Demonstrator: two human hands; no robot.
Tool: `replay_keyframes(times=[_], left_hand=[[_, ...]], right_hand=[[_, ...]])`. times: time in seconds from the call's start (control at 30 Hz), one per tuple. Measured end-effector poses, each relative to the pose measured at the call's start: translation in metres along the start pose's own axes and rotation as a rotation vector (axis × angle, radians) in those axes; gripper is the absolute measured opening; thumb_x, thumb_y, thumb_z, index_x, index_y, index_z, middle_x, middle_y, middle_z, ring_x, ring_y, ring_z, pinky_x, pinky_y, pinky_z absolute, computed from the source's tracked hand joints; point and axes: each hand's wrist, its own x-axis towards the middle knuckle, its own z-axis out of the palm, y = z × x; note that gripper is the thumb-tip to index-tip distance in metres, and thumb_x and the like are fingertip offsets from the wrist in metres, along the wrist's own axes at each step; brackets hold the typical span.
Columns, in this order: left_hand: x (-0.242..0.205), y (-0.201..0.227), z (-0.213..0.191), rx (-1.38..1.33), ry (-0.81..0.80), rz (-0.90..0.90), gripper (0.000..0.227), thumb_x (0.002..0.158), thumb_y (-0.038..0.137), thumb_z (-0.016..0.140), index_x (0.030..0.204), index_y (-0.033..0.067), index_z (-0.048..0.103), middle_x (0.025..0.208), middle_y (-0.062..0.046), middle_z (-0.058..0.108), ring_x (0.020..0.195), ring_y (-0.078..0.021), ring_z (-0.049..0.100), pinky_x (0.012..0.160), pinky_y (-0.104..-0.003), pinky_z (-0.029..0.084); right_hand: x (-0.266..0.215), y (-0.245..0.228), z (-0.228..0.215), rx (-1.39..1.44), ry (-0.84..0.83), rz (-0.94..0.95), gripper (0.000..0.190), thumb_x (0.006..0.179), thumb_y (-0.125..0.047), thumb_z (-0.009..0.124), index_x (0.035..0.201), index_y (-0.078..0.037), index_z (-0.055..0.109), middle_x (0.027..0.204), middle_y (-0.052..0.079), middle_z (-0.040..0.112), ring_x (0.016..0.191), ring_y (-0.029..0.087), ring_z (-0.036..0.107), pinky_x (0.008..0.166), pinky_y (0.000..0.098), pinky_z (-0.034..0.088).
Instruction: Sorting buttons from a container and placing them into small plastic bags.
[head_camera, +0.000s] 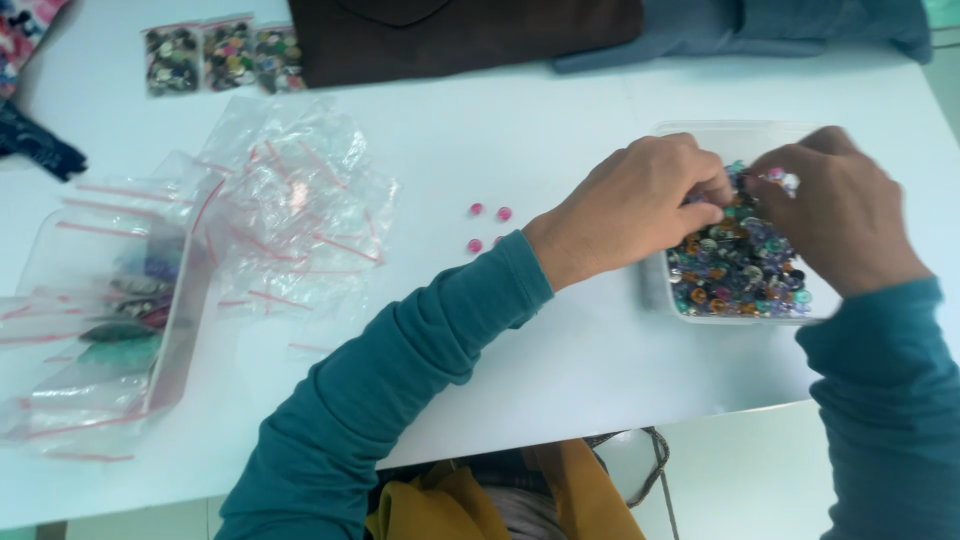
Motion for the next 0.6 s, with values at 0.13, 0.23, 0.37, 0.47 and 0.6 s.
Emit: replay_keyframes(times=[0.13,0.23,0.37,0.47,0.6], left_hand=[[-0.034,0.027,-0.041,-0.034,0.077,-0.002,0.013,0.087,0.021,0.076,0.097,0.0140,0.075,0.096,-0.007,0.075,0.077,-0.0201,0.076,0.064,-0.032,0.060],[-0.064,0.043,-0.067,-0.057,0.124,-0.044,0.012,0.089,0.027,0.071,0.098,0.0185,0.073,0.090,0.000,0.073,0.069,-0.0146,0.069,0.060,-0.031,0.054],[-0.114,0.062,-0.092,-0.102,0.144,-0.162,0.009,0.092,0.027,0.069,0.098,0.0197,0.071,0.089,0.000,0.066,0.071,-0.0143,0.063,0.062,-0.030,0.050],[-0.162,0.062,-0.087,0.000,0.160,-0.298,0.009,0.093,0.029,0.069,0.098,0.0206,0.069,0.096,0.001,0.070,0.100,-0.0233,0.064,0.074,-0.036,0.052],[-0.225,0.035,-0.063,0.175,0.161,-0.452,0.014,0.092,0.024,0.074,0.103,0.0154,0.071,0.104,-0.002,0.072,0.088,-0.0235,0.070,0.076,-0.038,0.054]], right_hand=[[-0.029,-0.033,-0.024,0.241,0.220,-0.144,0.016,0.114,-0.005,0.085,0.129,0.000,0.084,0.116,0.022,0.064,0.079,0.027,0.062,0.075,0.0394,0.054],[-0.055,-0.075,-0.043,0.483,0.233,-0.140,0.010,0.124,0.008,0.081,0.131,0.014,0.076,0.120,0.025,0.057,0.090,0.031,0.054,0.068,0.0369,0.043],[-0.086,-0.130,-0.052,0.631,0.269,-0.220,0.018,0.115,0.012,0.079,0.130,0.019,0.072,0.118,0.031,0.064,0.090,0.032,0.057,0.081,0.0389,0.049],[-0.097,-0.172,-0.043,0.776,0.243,-0.247,0.020,0.101,0.011,0.081,0.119,0.015,0.072,0.111,0.028,0.068,0.080,0.026,0.058,0.072,0.0342,0.050],[-0.099,-0.215,-0.008,0.893,0.129,-0.303,0.022,0.089,-0.004,0.081,0.111,-0.001,0.076,0.100,0.012,0.070,0.068,0.013,0.058,0.058,0.0241,0.049]])
